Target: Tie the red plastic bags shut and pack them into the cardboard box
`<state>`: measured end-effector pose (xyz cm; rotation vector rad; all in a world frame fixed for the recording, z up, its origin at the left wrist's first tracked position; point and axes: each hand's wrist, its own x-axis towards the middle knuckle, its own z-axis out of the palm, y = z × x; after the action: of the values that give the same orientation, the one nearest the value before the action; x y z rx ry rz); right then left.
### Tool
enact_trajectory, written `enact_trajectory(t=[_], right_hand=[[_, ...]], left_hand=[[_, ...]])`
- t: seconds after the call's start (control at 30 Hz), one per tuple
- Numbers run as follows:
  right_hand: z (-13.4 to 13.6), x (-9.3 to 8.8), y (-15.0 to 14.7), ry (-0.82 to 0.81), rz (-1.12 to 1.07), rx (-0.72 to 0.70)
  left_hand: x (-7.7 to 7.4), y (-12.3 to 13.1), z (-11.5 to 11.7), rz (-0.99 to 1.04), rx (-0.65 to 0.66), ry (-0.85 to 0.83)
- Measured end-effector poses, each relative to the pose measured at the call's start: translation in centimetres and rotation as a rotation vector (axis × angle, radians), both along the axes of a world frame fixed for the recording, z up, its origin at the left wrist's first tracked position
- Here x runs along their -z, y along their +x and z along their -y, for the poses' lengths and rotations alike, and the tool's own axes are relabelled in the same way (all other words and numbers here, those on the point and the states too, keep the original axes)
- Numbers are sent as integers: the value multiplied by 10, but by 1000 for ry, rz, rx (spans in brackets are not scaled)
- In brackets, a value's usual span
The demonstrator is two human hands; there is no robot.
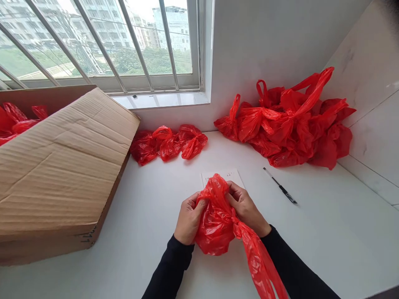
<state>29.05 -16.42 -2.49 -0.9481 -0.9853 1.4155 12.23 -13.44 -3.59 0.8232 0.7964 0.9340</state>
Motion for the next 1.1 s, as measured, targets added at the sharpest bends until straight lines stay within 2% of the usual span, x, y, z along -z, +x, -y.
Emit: enact_trajectory(t=[0.17,0.37,0.63,0.73,0.87,1.0,1.1], right_hand=[[-1,4,-1,11,-5,33],[0,-2,-3,54,56,42],[-1,9,3,42,144,146],[-1,8,0,57,110,190],[1,6,-2,25,3,174],[0,6,-1,78,17,225],[0,5,-1,88,23,201]], left_hand=[[1,-1,-1,-2,-28,-4],[-3,-1,-1,-22,37,4],[-3,-1,1,-59,31,-3],[-6,0,2,-18,49,-11],[-9,-1,3,-15,71,-5],[-5,-3,1,-53,68,-22],[-2,-4,0,-58,59,-30]])
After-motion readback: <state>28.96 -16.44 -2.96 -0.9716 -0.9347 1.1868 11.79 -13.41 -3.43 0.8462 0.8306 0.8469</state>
